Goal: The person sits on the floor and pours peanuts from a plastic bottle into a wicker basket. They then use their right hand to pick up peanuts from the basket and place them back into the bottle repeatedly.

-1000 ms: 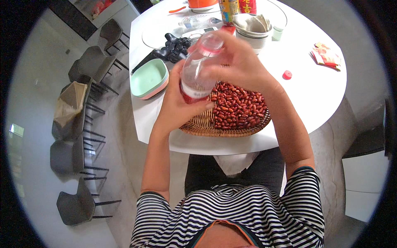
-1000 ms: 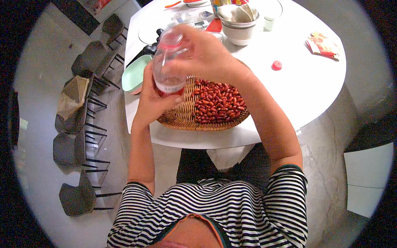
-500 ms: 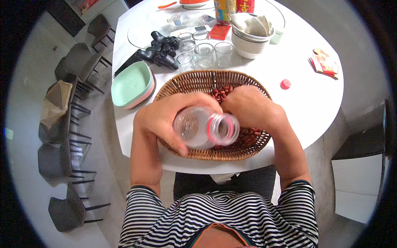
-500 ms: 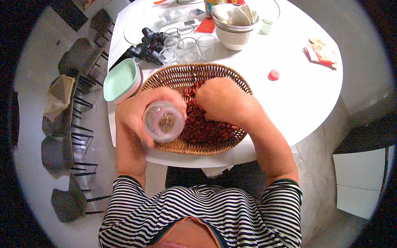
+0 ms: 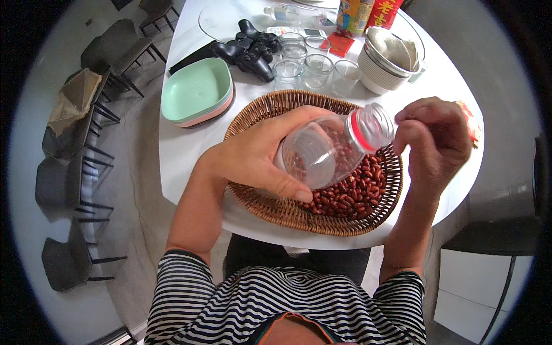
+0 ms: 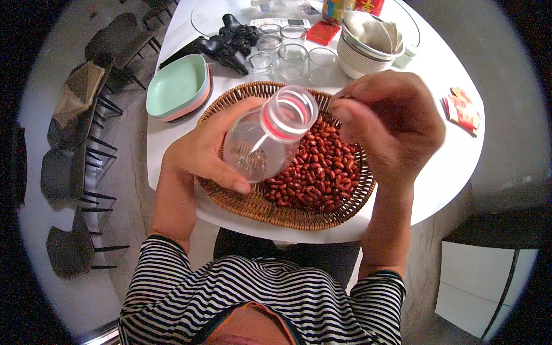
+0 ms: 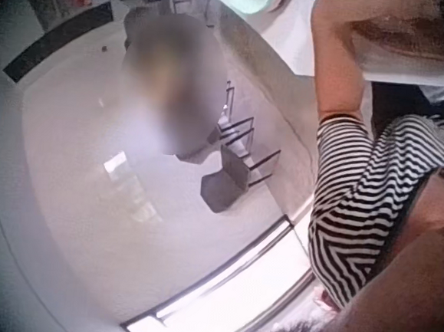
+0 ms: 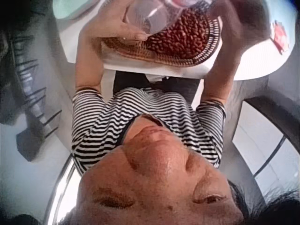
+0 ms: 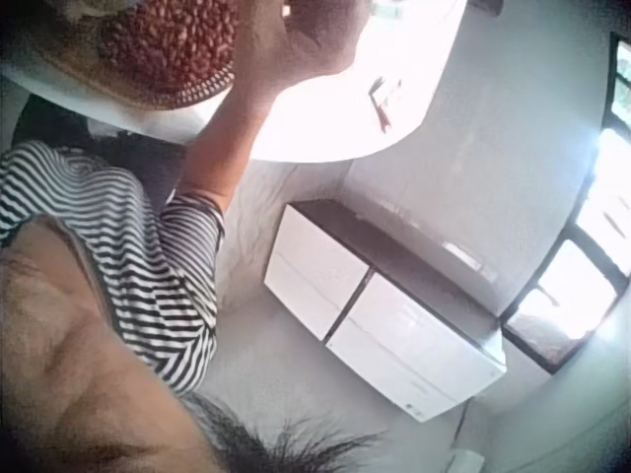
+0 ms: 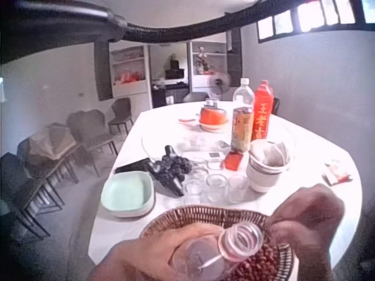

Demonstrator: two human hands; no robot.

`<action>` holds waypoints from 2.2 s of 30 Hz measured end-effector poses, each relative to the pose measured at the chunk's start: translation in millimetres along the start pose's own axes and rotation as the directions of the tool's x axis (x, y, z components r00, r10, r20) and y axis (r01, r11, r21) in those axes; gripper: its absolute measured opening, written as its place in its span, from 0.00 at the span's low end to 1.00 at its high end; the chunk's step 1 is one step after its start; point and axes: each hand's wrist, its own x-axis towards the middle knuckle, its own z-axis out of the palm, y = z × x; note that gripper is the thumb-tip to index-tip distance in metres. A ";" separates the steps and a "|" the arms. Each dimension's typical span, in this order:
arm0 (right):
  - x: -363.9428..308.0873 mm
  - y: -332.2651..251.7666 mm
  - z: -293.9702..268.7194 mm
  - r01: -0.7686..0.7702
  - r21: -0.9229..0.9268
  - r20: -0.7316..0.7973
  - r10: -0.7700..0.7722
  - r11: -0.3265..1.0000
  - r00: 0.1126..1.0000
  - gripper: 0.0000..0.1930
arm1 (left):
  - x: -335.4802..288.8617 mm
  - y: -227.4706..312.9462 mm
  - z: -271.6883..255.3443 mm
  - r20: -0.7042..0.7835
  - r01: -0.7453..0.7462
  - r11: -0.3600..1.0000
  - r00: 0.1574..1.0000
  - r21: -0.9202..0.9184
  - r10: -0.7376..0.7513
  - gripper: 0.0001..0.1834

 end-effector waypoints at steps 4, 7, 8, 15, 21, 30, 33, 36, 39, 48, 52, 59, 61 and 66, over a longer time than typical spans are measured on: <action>-4.0 -9.1 4.5 0.184 -0.064 -0.011 -0.185 0.981 0.983 0.11 | 1.5 1.2 3.9 0.096 -0.045 0.998 0.994 0.035 0.041 0.49; -3.5 -14.9 7.4 0.359 -0.256 0.171 -0.323 0.898 0.931 0.14 | 2.0 -1.0 8.0 0.074 -0.073 0.996 0.995 0.047 0.069 0.49; -4.0 -15.1 11.9 0.396 -0.265 0.201 -0.351 0.879 0.915 0.14 | 0.4 -1.2 9.0 0.071 -0.041 0.999 0.997 0.016 0.039 0.48; -4.4 -16.9 16.8 0.260 -0.202 0.119 -0.240 0.944 0.964 0.18 | -1.9 1.0 2.5 0.178 -0.117 0.993 0.977 0.002 0.114 0.49; -1.9 -6.1 1.7 -0.018 -0.491 0.622 0.365 0.871 0.693 0.09 | -6.3 0.6 -0.1 0.303 -0.264 0.956 0.907 -0.131 0.292 0.50; -12.6 12.9 5.9 0.118 -0.678 0.692 0.576 0.726 0.435 0.06 | -0.7 -9.3 -5.1 0.271 -0.193 0.973 0.937 -0.127 0.221 0.55; 1.0 5.1 1.9 0.038 -0.523 0.640 0.363 0.852 0.677 0.07 | -0.9 -5.0 -4.1 0.224 -0.162 0.985 0.959 -0.062 0.172 0.56; 2.8 -8.5 -2.2 -0.038 -0.335 0.332 0.155 0.941 0.931 0.08 | -1.9 3.3 1.2 0.142 -0.042 0.999 0.989 -0.003 0.042 0.58; -8.1 -17.6 -8.1 -0.099 -0.055 -0.017 0.099 0.994 0.995 0.13 | -1.2 7.3 3.3 0.095 0.026 1.000 0.995 0.000 -0.026 0.58; -12.4 -24.4 10.1 -0.029 -0.083 0.114 0.039 0.996 0.993 0.13 | -0.9 1.5 1.4 0.165 -0.005 1.000 0.986 0.019 0.002 0.53; -12.3 -20.3 0.4 -0.049 0.019 0.202 0.044 0.999 0.978 0.16 | 1.0 5.0 2.9 0.183 -0.040 0.998 0.983 0.058 0.029 0.52; -9.7 -29.4 4.4 -0.410 0.336 0.166 0.375 0.848 0.912 0.19 | -0.1 3.5 -1.0 0.263 -0.070 0.997 0.963 0.029 0.060 0.51; -1.1 -23.3 -5.2 -0.377 -0.082 0.238 0.386 0.922 0.891 0.16 | -1.5 0.9 -3.0 0.300 -0.074 0.997 0.951 0.001 0.071 0.51; -16.0 6.4 7.7 0.148 -0.719 0.630 0.548 0.679 0.550 0.07 | -0.3 3.2 -2.7 0.281 -0.057 0.998 0.958 -0.014 0.058 0.52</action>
